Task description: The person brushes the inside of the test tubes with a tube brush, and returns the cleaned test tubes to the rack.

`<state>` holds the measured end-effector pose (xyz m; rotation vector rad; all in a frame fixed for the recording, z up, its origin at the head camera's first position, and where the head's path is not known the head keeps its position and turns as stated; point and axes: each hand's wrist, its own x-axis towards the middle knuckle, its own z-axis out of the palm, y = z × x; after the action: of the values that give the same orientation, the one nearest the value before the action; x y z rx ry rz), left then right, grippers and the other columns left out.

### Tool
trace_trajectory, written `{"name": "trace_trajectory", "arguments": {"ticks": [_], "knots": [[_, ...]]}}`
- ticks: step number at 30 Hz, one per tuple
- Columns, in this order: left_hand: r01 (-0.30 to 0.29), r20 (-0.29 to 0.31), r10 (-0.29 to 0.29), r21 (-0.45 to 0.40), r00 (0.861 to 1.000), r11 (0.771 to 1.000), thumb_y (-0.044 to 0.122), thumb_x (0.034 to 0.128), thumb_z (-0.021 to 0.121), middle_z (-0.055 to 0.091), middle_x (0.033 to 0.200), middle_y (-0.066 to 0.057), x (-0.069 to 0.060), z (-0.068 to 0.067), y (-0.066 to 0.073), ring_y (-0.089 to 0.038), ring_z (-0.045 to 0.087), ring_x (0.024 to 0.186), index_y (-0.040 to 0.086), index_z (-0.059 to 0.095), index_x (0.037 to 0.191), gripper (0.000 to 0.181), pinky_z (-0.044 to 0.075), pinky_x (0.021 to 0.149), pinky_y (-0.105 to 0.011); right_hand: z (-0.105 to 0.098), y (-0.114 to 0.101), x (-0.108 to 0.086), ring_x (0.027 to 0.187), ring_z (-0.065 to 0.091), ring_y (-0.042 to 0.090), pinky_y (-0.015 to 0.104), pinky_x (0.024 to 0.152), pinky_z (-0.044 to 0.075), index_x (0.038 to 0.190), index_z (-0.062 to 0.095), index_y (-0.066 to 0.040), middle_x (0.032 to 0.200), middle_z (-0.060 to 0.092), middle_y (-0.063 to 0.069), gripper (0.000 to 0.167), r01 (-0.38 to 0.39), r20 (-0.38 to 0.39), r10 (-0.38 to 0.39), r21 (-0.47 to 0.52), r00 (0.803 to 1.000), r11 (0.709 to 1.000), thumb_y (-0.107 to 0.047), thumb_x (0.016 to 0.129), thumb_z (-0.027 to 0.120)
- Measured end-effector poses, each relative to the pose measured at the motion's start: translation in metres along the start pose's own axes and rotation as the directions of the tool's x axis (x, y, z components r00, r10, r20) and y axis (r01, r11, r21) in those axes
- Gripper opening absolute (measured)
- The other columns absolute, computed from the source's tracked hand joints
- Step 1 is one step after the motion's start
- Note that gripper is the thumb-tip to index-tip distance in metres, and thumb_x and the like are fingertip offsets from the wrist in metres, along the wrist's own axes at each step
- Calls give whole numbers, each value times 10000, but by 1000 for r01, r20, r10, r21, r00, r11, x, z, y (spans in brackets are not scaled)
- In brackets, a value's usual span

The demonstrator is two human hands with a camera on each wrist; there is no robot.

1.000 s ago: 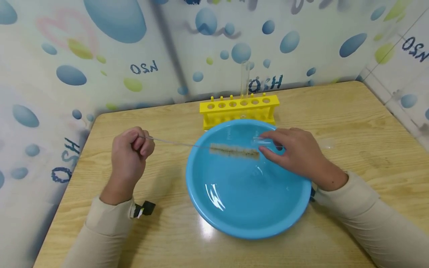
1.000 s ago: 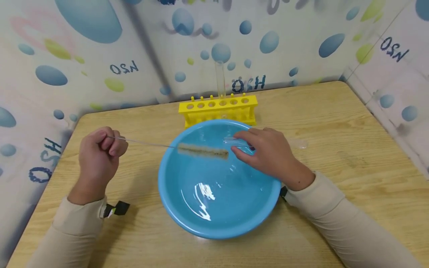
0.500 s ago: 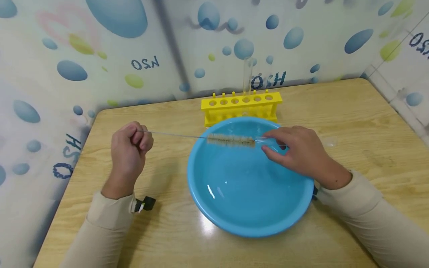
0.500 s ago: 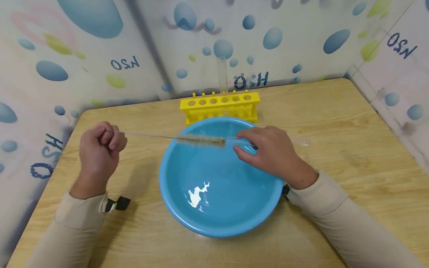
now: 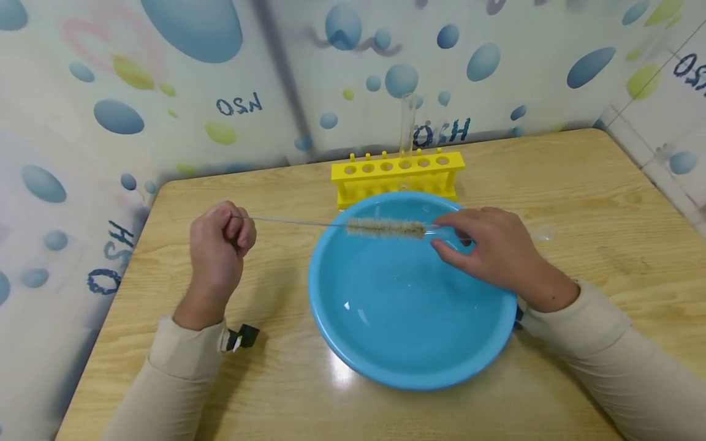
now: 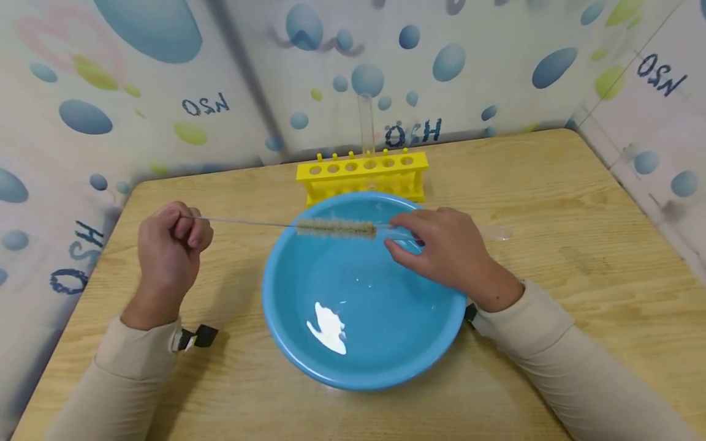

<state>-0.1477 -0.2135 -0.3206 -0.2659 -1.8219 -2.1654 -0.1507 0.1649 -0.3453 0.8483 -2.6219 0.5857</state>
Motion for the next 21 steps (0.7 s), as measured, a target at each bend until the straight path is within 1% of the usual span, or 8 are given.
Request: {"name": "trace_trajectory", "arguments": {"ticks": [5,7,10,13,15,19,20,21], "knots": [[-49,-12,50,59,999,997,19,972,251,345,508,21,-3,1,-4,-155,275,428,62,240,632,343,152,405,-294,1,0,-1,590,437,96,255,528,357,1046,751,-148,614,548,-36,234,-7,7,7,4,1000,1000,-279,852,758],[-79,-9,80,97,997,992,38,986,271,362,503,19,-5,1,-6,-147,296,427,57,249,634,353,160,397,-285,1,0,0,592,442,97,255,530,361,1045,752,-149,616,552,-36,233,-9,6,9,5,1000,1000,-276,850,761],[-127,9,127,142,992,982,53,1000,295,376,499,12,-7,1,-8,-133,311,425,36,253,637,365,173,386,-275,1,0,0,596,450,102,255,532,366,1047,750,-151,620,563,-28,234,-16,11,16,10,1000,1000,-277,850,763],[-193,37,189,152,981,969,63,1004,321,377,501,8,-8,1,-11,-126,318,427,2,259,642,372,188,379,-270,1,-1,0,593,448,102,254,529,364,1046,751,-147,618,562,-25,239,-14,14,14,12,1000,1000,-283,850,764],[-238,75,229,162,971,958,71,1009,330,377,508,6,-9,2,-12,-118,318,432,-15,271,643,381,198,378,-264,1,-1,0,590,447,101,256,529,363,1039,752,-145,616,561,-23,234,-7,6,7,8,1000,1000,-280,848,765],[-327,170,296,201,940,923,84,1028,315,378,525,-8,-9,4,-16,-96,326,441,-42,298,649,400,219,380,-253,1,0,0,593,448,103,259,531,365,1027,751,-152,619,563,-27,217,-2,-4,2,1,1000,1000,-270,845,765],[-350,190,313,214,931,912,81,1032,303,376,527,-12,-9,4,-16,-91,325,441,-46,302,648,404,224,381,-251,1,0,0,597,452,103,259,534,368,1027,750,-155,623,564,-31,215,-2,-2,2,2,1000,1000,-271,846,764],[-366,202,324,222,924,904,79,1033,294,376,528,-15,-9,4,-17,-87,326,440,-51,306,648,406,226,379,-250,1,0,0,601,461,107,259,536,372,1030,748,-156,631,573,-31,215,-2,3,2,4,1000,1000,-271,849,760]]}}
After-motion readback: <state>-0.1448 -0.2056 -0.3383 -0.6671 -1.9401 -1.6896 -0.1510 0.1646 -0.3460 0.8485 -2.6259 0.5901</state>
